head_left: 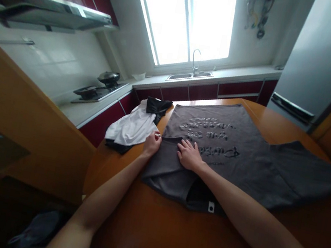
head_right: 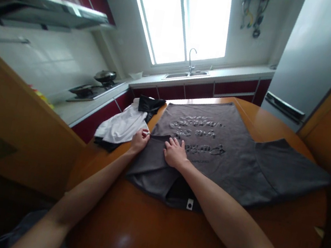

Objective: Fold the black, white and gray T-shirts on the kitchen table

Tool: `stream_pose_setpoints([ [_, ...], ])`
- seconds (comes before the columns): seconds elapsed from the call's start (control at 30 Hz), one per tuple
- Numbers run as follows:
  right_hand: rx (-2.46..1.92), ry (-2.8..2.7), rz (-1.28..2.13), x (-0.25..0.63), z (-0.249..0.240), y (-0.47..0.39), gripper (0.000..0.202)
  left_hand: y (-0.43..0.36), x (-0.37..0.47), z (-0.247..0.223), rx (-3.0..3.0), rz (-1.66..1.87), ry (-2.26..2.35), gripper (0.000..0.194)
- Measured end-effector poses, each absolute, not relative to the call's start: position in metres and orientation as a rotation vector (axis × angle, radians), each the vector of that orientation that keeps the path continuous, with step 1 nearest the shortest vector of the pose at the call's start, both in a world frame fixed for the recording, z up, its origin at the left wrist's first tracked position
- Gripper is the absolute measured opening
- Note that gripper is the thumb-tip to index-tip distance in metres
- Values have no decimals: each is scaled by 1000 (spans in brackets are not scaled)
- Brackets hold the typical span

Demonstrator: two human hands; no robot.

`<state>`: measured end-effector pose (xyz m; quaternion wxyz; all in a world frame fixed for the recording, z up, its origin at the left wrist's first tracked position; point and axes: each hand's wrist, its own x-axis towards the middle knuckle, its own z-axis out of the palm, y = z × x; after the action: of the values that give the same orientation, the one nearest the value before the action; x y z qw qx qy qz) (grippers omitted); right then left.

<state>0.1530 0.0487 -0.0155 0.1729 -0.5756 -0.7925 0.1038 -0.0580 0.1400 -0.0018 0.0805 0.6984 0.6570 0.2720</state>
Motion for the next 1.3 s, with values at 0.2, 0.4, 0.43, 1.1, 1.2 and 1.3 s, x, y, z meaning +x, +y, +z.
stream_pose_setpoints([
  [0.2,-1643,-2241,289,153,-16,49,51,130,-55,-8,2271,752,1918,24],
  [0.4,-1648,-2243,282,153,-16,49,50,131,-59,-12,2400,713,1958,27],
  [0.43,-1651,-2243,280,153,-16,49,50,132,-60,-12,2390,728,1950,28],
  [1.1,-1683,-2209,274,153,-16,48,59,107,-32,-11,2817,442,1261,59],
  [1.2,-1666,-2226,283,153,-16,48,58,111,-31,-14,2772,301,1223,61],
  [1.3,-1669,-2226,295,154,-15,48,57,112,-29,-18,2743,230,1260,62],
])
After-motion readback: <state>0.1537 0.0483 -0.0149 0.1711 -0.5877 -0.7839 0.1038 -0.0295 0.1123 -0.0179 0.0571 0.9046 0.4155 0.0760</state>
